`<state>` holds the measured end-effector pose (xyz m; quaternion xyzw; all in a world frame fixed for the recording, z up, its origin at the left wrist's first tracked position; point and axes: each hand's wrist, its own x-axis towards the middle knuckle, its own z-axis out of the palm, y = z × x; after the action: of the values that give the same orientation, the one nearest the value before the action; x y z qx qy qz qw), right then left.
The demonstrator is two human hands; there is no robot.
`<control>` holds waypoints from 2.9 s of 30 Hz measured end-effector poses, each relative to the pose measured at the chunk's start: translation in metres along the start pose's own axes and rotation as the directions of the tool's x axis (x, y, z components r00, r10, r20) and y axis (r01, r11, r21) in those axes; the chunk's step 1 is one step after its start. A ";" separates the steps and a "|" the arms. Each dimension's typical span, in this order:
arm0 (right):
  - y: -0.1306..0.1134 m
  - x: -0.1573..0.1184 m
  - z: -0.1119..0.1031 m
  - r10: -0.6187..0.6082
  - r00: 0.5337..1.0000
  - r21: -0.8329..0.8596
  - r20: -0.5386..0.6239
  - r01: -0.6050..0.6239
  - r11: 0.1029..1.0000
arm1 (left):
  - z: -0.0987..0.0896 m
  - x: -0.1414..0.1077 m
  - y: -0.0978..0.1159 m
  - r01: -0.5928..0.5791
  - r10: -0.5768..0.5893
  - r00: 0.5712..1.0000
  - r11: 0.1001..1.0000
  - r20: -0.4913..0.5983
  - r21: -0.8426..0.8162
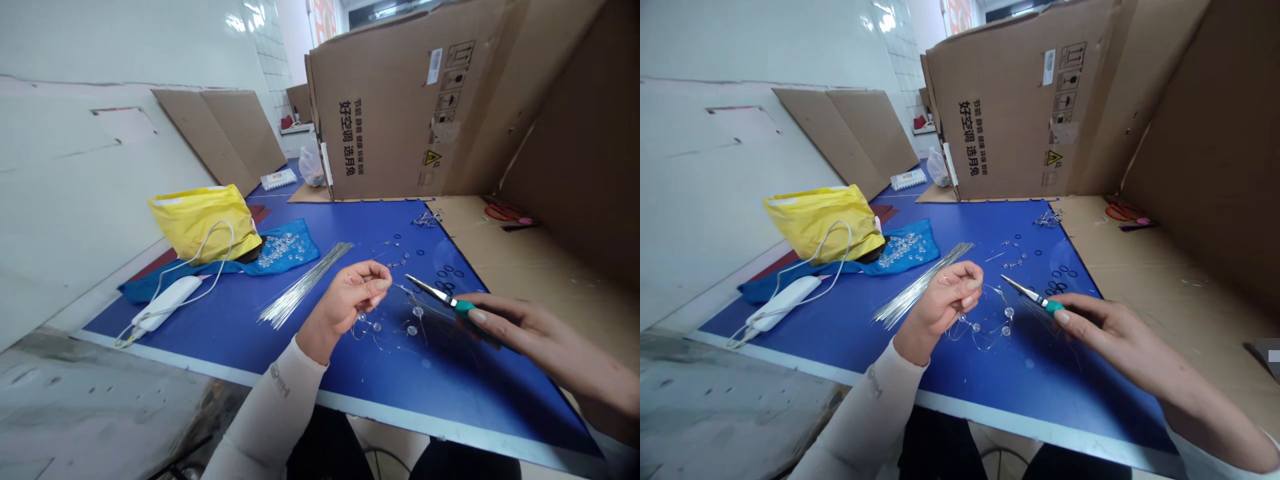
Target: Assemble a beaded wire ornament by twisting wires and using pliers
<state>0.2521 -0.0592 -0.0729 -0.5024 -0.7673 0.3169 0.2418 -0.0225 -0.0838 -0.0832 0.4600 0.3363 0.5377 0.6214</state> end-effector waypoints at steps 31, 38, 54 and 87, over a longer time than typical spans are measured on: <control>-0.037 0.013 0.026 -0.408 0.885 -0.075 -0.224 0.401 0.913 | 0.009 0.005 -0.003 -0.084 0.104 0.993 0.958 -0.059 0.273; -0.065 0.034 0.044 -0.469 0.859 -0.083 -0.205 0.462 0.883 | 0.009 0.009 -0.009 -0.102 0.112 0.994 0.942 -0.013 0.318; -0.068 0.047 0.039 -0.349 0.890 -0.051 -0.292 0.350 0.935 | -0.001 0.006 -0.003 0.115 -0.108 0.974 0.993 0.198 -0.027; -0.072 0.084 0.028 -0.314 0.949 0.044 -0.014 0.314 0.948 | -0.005 0.009 -0.004 0.049 -0.050 0.999 0.988 0.003 0.148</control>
<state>0.1563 -0.0091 -0.0353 -0.3693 -0.8291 0.2902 0.3033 -0.0241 -0.0744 -0.0884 0.4981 0.3846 0.4943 0.5997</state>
